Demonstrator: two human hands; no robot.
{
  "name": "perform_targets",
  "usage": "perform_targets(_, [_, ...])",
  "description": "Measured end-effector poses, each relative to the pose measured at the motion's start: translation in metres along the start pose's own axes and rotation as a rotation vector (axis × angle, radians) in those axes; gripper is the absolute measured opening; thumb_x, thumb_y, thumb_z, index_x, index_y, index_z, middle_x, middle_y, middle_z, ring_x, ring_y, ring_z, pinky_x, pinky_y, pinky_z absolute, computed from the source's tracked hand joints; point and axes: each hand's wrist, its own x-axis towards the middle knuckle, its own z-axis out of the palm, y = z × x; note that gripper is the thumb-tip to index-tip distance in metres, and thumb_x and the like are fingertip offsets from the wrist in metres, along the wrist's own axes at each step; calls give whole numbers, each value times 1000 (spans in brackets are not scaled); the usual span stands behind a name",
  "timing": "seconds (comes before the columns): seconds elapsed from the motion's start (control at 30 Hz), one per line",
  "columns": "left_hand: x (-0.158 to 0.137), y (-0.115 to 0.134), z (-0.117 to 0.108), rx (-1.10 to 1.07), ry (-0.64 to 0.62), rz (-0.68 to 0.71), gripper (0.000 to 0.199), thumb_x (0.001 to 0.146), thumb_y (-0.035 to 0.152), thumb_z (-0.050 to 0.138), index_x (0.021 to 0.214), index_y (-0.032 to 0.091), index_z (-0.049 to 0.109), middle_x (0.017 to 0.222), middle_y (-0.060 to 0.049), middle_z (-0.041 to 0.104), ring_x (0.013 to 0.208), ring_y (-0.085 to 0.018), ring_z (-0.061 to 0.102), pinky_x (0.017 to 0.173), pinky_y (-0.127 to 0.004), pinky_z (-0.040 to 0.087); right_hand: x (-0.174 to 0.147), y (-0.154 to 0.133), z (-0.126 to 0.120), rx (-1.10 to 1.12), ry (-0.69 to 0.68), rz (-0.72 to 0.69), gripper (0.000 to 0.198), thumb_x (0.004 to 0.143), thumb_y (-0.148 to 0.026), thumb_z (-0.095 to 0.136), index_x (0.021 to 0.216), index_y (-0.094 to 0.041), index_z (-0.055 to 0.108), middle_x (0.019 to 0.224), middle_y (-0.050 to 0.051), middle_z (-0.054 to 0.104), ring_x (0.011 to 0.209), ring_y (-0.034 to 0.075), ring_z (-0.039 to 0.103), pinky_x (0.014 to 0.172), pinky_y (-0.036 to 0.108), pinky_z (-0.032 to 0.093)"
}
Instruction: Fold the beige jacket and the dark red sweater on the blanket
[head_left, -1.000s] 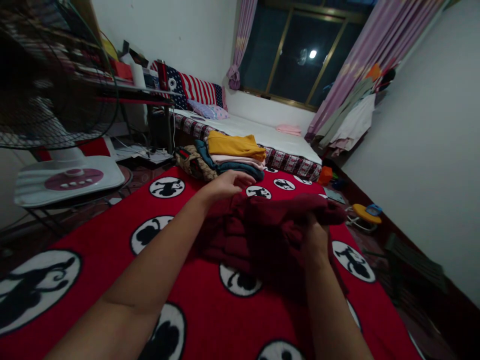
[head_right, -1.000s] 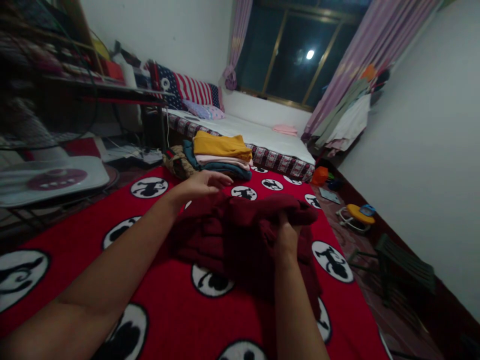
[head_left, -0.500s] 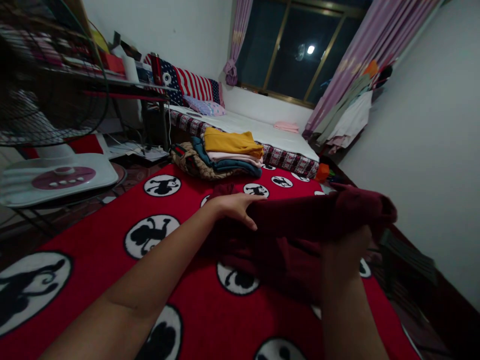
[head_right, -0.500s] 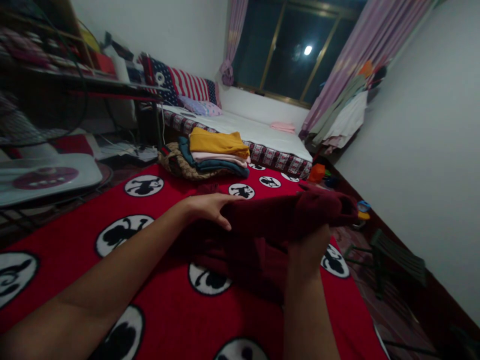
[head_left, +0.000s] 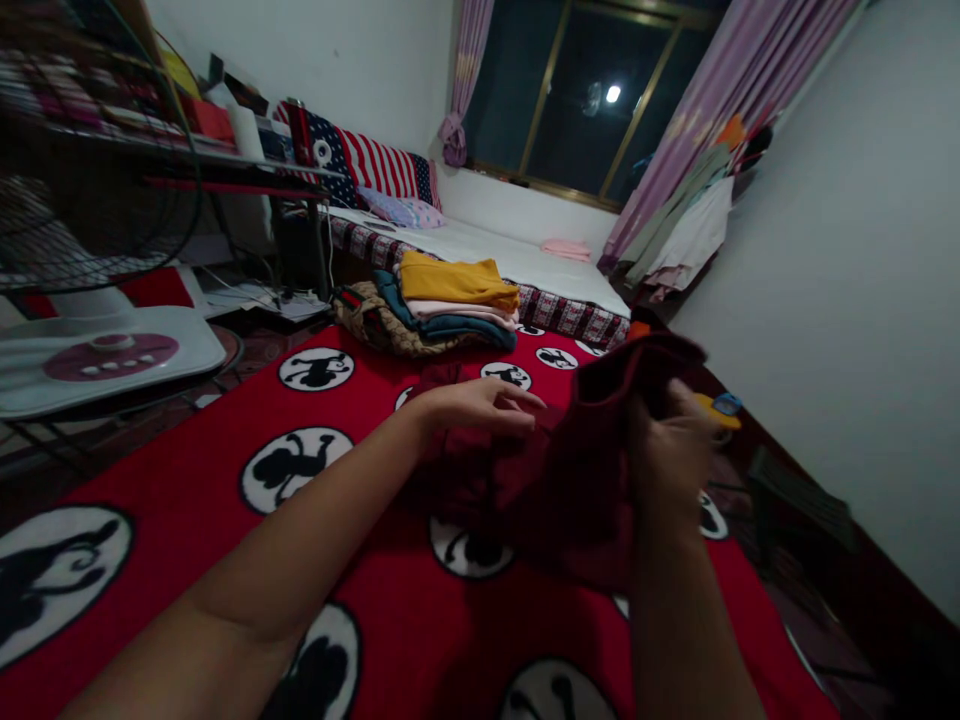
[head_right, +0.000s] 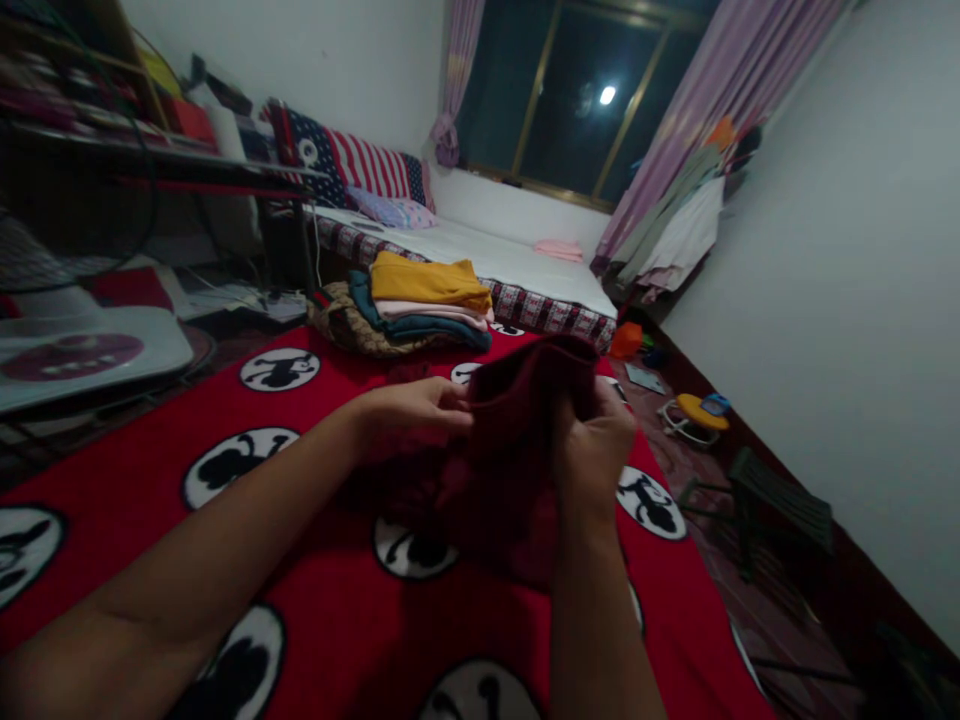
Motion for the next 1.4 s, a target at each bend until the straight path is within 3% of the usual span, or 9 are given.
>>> perform_targets(0.1, [2,-28,-4,-282,112,-282,63,81,66,54,119,15,58,99,-15,73,88,-23,71,78,-32,54,6,59,22,-2,-364,377,13,65,-24,67,74,-17,64,64,1,64,58,17,59,47,25,46])
perform_targets(0.2, [-5,-42,-8,-371,208,-385,72,85,73,37,127,15,49,100,-17,72,87,-23,71,76,-31,53,2,96,34,13,-433,574,30,64,-23,67,94,-16,65,82,6,72,67,20,66,52,29,52])
perform_targets(0.5, [-53,12,48,754,-225,68,44,66,58,73,94,23,70,89,-5,71,81,-23,65,66,-28,46,4,105,23,-28,-553,303,30,63,-17,66,92,-17,72,94,7,75,90,23,69,87,41,53])
perform_targets(0.63, [-63,1,95,1159,-145,137,53,61,55,77,101,20,66,100,-13,66,88,-31,63,68,-36,48,8,106,24,26,-401,351,37,59,-18,68,96,-18,74,96,6,75,95,25,68,92,44,51])
perform_targets(0.73, [-59,-10,108,1240,-47,146,29,71,25,68,99,17,65,98,-13,66,85,-29,64,67,-35,49,9,110,26,144,-313,397,43,56,-21,71,100,-17,73,101,7,74,101,27,67,97,47,48])
perform_targets(0.97, [-33,8,14,453,333,72,17,62,19,55,76,18,63,75,-1,65,72,-18,63,67,-26,50,4,113,32,424,-122,507,68,57,-26,76,124,-23,60,134,8,58,117,25,58,89,36,54])
perform_targets(1.13, [-22,-15,-33,-214,579,-145,35,64,38,64,91,18,58,81,-1,62,64,-15,61,61,-29,54,-2,100,38,404,-272,709,60,69,-32,73,125,-23,53,117,10,66,77,17,70,58,23,54])
perform_targets(1.23, [-21,-28,-26,-35,529,-206,48,69,54,64,100,17,58,94,-7,64,79,-19,64,68,-33,55,-1,94,39,335,-422,708,50,75,-39,71,118,-19,57,96,8,71,66,14,69,54,21,50])
perform_targets(1.4, [-28,-14,3,966,684,-171,54,69,63,64,97,17,65,110,-15,63,104,-32,60,85,-39,49,-6,78,43,128,-563,469,41,76,-55,66,89,-16,67,83,7,72,70,17,66,60,25,49])
